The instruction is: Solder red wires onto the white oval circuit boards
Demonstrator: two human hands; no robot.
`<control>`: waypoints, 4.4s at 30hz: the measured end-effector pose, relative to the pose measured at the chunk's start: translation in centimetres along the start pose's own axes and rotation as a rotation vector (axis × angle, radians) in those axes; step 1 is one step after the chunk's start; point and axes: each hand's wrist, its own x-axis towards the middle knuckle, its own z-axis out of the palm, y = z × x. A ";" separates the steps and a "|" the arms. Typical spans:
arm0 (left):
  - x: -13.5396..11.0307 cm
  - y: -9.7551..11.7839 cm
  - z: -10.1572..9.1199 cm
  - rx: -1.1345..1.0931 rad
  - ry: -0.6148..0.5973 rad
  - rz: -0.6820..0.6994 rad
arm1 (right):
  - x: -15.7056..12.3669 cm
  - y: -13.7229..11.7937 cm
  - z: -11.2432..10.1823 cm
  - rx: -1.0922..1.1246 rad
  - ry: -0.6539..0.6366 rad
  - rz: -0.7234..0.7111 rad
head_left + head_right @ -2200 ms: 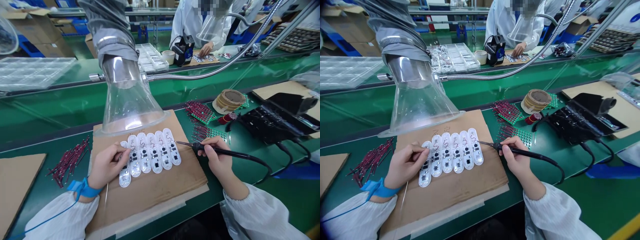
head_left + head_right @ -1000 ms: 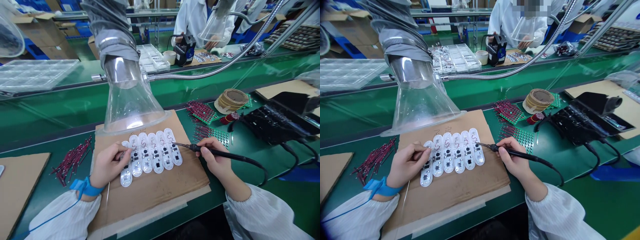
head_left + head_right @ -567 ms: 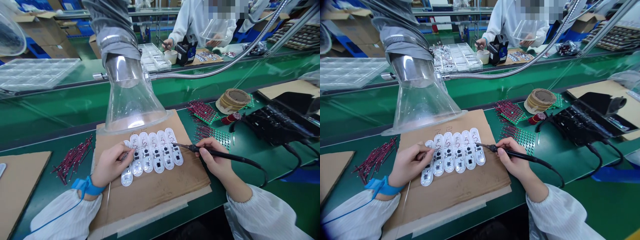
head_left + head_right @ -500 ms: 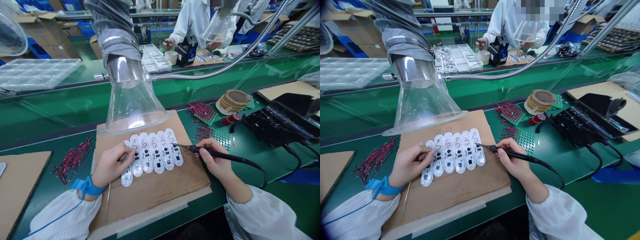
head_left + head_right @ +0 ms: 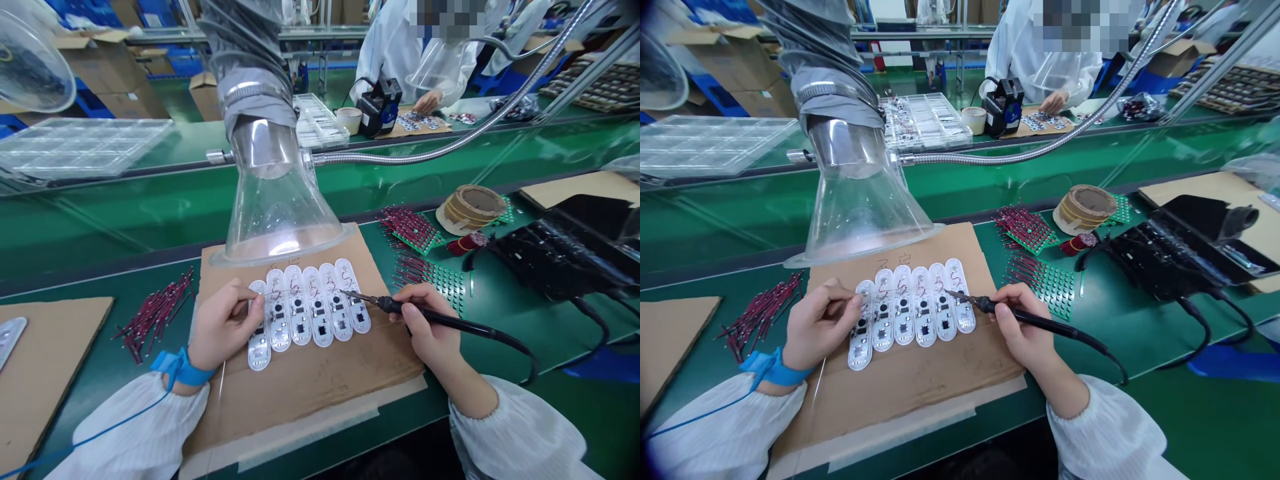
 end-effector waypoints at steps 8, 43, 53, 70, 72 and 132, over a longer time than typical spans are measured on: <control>0.1 0.0 0.1 0.007 -0.014 0.031 | 0.0 0.8 -0.3 -0.078 -0.086 -0.033; 0.0 -0.2 0.1 -0.025 0.007 0.063 | 0.3 0.2 0.4 -0.033 -0.139 -0.110; 0.0 0.0 0.1 -0.019 -0.011 0.064 | 0.1 1.0 0.0 -0.083 -0.205 -0.091; 0.3 0.1 0.2 -0.006 -0.006 0.081 | 0.1 0.5 0.3 -0.056 -0.163 -0.120; 0.5 0.2 0.0 0.000 0.030 0.063 | 0.2 -0.3 0.9 0.019 -0.097 -0.136; 0.9 -0.7 -0.5 0.002 0.080 0.014 | -0.2 -0.5 2.7 -0.069 -0.150 -0.046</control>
